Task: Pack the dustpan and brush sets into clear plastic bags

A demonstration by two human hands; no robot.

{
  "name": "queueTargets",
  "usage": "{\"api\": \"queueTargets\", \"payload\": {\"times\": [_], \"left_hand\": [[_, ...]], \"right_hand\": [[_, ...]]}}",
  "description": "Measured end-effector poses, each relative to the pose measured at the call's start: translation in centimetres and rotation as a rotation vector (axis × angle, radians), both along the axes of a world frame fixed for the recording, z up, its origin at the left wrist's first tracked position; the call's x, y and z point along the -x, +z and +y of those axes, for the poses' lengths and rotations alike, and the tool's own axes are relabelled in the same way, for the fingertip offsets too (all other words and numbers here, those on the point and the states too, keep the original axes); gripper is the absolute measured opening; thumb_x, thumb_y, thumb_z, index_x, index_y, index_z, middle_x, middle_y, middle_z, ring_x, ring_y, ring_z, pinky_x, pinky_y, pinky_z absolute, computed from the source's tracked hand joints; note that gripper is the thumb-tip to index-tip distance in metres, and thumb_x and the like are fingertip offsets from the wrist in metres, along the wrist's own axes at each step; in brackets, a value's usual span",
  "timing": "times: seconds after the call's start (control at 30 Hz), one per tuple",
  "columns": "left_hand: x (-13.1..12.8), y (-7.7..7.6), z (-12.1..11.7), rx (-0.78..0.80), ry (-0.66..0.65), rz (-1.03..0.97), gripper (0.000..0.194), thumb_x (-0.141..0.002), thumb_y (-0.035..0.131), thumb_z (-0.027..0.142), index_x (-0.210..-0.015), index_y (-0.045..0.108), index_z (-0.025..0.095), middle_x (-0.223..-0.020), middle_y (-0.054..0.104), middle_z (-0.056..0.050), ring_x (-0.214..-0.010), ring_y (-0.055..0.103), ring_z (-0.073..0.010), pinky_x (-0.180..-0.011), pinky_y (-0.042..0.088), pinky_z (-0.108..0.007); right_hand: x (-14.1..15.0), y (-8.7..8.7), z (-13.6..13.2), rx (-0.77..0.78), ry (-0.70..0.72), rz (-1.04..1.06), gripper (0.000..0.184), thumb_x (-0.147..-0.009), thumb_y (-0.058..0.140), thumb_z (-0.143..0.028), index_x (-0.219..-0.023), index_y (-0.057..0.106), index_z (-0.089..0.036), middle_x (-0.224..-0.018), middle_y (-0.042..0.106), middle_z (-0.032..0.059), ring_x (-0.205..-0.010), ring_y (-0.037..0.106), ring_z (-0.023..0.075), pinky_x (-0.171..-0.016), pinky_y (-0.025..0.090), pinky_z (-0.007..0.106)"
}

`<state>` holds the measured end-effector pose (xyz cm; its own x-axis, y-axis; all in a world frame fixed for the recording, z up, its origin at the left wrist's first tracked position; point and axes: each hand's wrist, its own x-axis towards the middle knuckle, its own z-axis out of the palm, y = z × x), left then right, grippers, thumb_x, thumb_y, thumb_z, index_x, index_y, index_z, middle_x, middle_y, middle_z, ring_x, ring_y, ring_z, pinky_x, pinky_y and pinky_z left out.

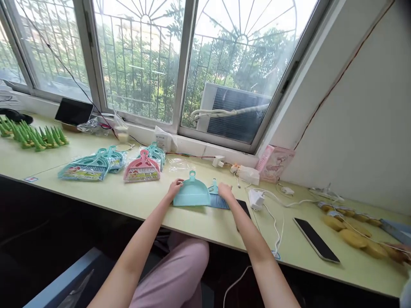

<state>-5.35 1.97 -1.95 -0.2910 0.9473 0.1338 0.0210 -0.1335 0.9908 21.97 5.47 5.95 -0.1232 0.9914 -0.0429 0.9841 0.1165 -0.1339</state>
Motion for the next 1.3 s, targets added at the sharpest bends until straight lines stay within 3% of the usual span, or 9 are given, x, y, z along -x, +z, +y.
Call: {"api": "queueTargets", "payload": {"times": [0.17,0.37,0.53,0.67,0.77,0.9,1.0,1.17,1.3], "left_hand": [[0.1,-0.4,0.6,0.06,0.081,-0.199,0.043,-0.066,0.067,0.029,-0.107,0.066,0.016,-0.088,0.07,-0.007,-0.084,0.064,-0.0221,-0.079,0.048,-0.032],[-0.2,0.4,1.5,0.072,-0.033,-0.241,0.03,-0.065,0.069,0.031,-0.091,0.068,0.017,-0.085,0.068,-0.006,-0.082,0.062,-0.0219,-0.079,0.046,-0.033],[-1.1,1.2,4.6,0.065,-0.328,-0.153,0.028,-0.061,0.073,0.034,-0.082,0.067,0.016,-0.082,0.067,-0.005,-0.079,0.062,-0.021,-0.078,0.045,-0.032],[-1.2,0.9,6.8,0.063,-0.522,-0.11,0.039,-0.061,0.077,0.044,-0.086,0.068,0.015,-0.083,0.069,-0.006,-0.08,0.063,-0.0218,-0.076,0.045,-0.031],[-1.0,0.5,7.6,0.055,-0.48,-0.149,0.049,-0.064,0.075,0.055,-0.091,0.069,0.015,-0.09,0.071,-0.008,-0.089,0.064,-0.0237,-0.081,0.046,-0.032],[-1.5,-0.3,7.7,0.024,-0.537,-0.082,0.06,-0.062,0.078,0.059,-0.103,0.068,0.016,-0.101,0.071,-0.01,-0.099,0.065,-0.026,-0.085,0.048,-0.034],[-2.2,-0.5,7.6,0.06,-0.622,-0.023,0.067,-0.06,0.084,0.051,-0.116,0.064,0.019,-0.106,0.071,-0.011,-0.097,0.067,-0.0257,-0.079,0.049,-0.033],[-2.5,-0.1,7.3,-0.004,-0.629,-0.001,0.059,-0.067,0.081,0.046,-0.116,0.066,0.017,-0.111,0.071,-0.012,-0.104,0.066,-0.0274,-0.087,0.049,-0.035],[-2.1,0.7,6.9,-0.077,-0.511,0.063,0.045,-0.075,0.073,0.049,-0.105,0.071,0.015,-0.117,0.071,-0.013,-0.114,0.062,-0.0305,-0.099,0.045,-0.038]], "right_hand": [[-2.0,1.0,0.4,0.017,0.084,0.225,0.036,-0.09,0.048,-0.014,-0.124,0.06,-0.015,-0.11,0.072,0.0113,-0.103,0.067,0.0205,-0.087,0.046,0.03],[-6.7,4.2,-1.1,0.193,0.38,1.078,0.05,-0.078,0.073,-0.049,-0.118,0.067,-0.02,-0.088,0.067,0.0016,-0.08,0.06,0.0162,-0.076,0.045,0.027],[-3.2,1.9,-1.6,0.121,0.272,1.424,0.061,-0.073,0.079,-0.05,-0.124,0.061,-0.024,-0.085,0.065,0.0008,-0.083,0.063,0.0174,-0.072,0.045,0.026],[3.6,-1.9,1.1,-0.088,0.111,1.325,0.054,-0.077,0.074,-0.036,-0.126,0.057,-0.022,-0.088,0.067,0.0027,-0.086,0.067,0.0201,-0.078,0.049,0.03],[6.9,-4.2,2.8,-0.325,0.003,0.954,0.027,-0.088,0.059,-0.022,-0.115,0.063,-0.022,-0.101,0.071,0.0069,-0.097,0.067,0.0226,-0.087,0.048,0.034],[7.2,-5.5,2.2,-0.402,0.072,0.453,0.028,-0.098,0.045,-0.017,-0.115,0.066,-0.023,-0.121,0.069,0.0116,-0.108,0.064,0.0254,-0.092,0.044,0.035],[5.8,-5.0,1.0,-0.452,0.053,0.293,0.028,-0.098,0.047,-0.023,-0.117,0.068,-0.025,-0.124,0.068,0.0128,-0.118,0.058,0.029,-0.102,0.037,0.042],[3.5,-4.4,1.5,-0.429,-0.09,0.488,0.037,-0.092,0.06,-0.034,-0.128,0.064,-0.025,-0.14,0.06,0.0104,-0.128,0.051,0.031,-0.105,0.036,0.043],[2.4,-5.3,2.4,-0.095,0.073,0.873,0.033,-0.085,0.063,-0.046,-0.104,0.073,-0.022,-0.106,0.074,0.0055,-0.103,0.065,0.027,-0.09,0.046,0.035]]}}
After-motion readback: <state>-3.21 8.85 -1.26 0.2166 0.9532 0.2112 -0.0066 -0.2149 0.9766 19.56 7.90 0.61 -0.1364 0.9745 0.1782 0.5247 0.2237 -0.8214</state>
